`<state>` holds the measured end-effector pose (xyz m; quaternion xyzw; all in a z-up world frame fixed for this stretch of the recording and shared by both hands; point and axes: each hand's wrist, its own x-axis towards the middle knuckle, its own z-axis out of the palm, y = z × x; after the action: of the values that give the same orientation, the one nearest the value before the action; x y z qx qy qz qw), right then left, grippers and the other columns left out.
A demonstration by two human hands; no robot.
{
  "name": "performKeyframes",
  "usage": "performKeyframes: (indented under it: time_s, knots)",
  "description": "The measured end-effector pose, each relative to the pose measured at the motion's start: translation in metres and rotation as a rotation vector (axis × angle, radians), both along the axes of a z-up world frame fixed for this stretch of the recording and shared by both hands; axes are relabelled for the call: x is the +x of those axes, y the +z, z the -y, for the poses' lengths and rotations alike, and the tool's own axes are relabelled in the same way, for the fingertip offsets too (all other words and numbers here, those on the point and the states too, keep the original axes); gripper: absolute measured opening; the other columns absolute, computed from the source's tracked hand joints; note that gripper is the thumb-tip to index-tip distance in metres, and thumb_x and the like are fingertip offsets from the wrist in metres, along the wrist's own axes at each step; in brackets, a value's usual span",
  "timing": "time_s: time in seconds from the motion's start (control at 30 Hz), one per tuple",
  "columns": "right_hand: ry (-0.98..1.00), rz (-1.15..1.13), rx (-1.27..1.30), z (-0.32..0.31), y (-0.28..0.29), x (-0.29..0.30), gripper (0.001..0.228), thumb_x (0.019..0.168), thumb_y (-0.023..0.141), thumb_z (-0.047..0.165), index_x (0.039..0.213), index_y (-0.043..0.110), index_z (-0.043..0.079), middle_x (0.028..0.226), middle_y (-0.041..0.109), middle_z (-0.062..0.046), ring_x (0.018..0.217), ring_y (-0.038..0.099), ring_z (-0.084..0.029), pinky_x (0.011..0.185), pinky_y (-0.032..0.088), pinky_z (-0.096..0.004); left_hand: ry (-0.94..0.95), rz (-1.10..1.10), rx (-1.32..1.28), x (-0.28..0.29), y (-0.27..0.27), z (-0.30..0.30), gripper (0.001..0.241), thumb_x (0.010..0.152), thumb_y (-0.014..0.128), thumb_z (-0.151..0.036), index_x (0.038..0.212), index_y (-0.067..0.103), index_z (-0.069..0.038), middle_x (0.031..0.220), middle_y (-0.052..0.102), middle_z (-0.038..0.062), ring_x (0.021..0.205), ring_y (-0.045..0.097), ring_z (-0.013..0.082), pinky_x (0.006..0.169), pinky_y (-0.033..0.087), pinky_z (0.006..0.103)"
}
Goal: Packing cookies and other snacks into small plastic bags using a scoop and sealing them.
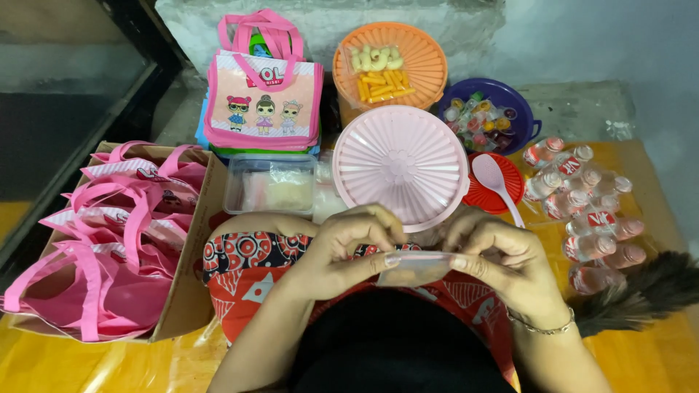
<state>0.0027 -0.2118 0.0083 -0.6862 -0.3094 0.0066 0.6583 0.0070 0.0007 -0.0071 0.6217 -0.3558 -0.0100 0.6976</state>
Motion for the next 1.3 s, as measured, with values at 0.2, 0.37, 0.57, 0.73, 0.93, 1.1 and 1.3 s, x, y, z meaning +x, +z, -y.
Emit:
performKeyframes:
  time_s: [0.2,0.37,0.57,0.73,0.93,1.1,1.3]
  knots:
    - [-0.174,-0.263,0.086,0.006,-0.033,0.016,0.008,0.074,0.060,0.004,0.072,0.052,0.005,0.071,0.060,-0.007,0.063,0.055,-0.011,0.059,0.045,-0.020,-0.068,-0.302,-0.072,0.010,-0.015,0.001,0.035,0.070,0.068,-0.011,0.100,0.050,-0.005,0.092,0.055,0.002,0.076,0.055,0.0069,0.072,0.050,0.0227]
    - [-0.081,-0.313,0.220,0.002,-0.060,0.044,0.017,0.075,0.058,0.008,0.086,0.047,0.001,0.077,0.056,-0.010,0.052,0.051,-0.012,0.046,0.042,-0.022,0.174,-0.325,-0.069,0.034,-0.040,0.014,0.009,0.076,0.060,-0.002,0.085,0.059,0.000,0.071,0.060,0.006,0.062,0.053,0.0056,0.050,0.045,0.0184]
    - [0.054,-0.439,0.316,-0.018,-0.057,0.070,0.044,0.070,0.061,0.011,0.105,0.044,-0.010,0.083,0.061,-0.019,0.060,0.065,-0.023,0.052,0.056,-0.035,0.510,-0.512,-0.249,0.072,-0.027,0.013,0.009,0.076,0.061,-0.005,0.083,0.060,0.000,0.054,0.050,0.003,0.049,0.049,0.0052,0.044,0.048,0.0184]
    - [-0.163,-0.468,0.231,-0.013,-0.047,0.131,0.028,0.070,0.058,0.007,0.092,0.052,-0.009,0.073,0.059,-0.014,0.055,0.060,-0.017,0.044,0.052,-0.028,0.598,-0.547,-0.251,0.137,-0.037,0.018,0.013,0.075,0.063,-0.010,0.085,0.060,-0.003,0.056,0.047,0.002,0.052,0.050,0.0064,0.047,0.050,0.0193]
    - [-0.406,-0.562,0.138,-0.008,-0.052,0.249,0.019,0.071,0.062,0.005,0.085,0.049,0.001,0.065,0.049,-0.002,0.053,0.055,-0.011,0.047,0.052,-0.022,0.539,-0.641,-0.402,0.239,-0.056,0.027,0.020,0.069,0.067,-0.006,0.084,0.057,0.003,0.066,0.050,0.007,0.061,0.060,0.0190,0.053,0.055,0.0278]
    - [-0.478,-0.477,-0.101,0.009,-0.100,0.325,0.019,0.075,0.064,0.008,0.088,0.054,0.001,0.066,0.055,-0.004,0.051,0.060,-0.012,0.045,0.054,-0.023,0.709,-0.628,0.071,0.291,-0.090,0.025,0.012,0.066,0.065,-0.007,0.078,0.065,-0.004,0.062,0.057,0.013,0.052,0.062,0.0221,0.044,0.057,0.0292]
    - [-0.627,-0.286,-0.459,0.030,-0.163,0.394,0.021,0.072,0.069,0.013,0.090,0.061,0.008,0.071,0.060,-0.006,0.060,0.060,-0.015,0.043,0.051,-0.028,0.762,-0.569,0.360,0.331,-0.119,0.037,0.017,0.066,0.065,-0.003,0.082,0.062,-0.003,0.067,0.060,0.019,0.045,0.061,0.0259,0.034,0.054,0.0291]
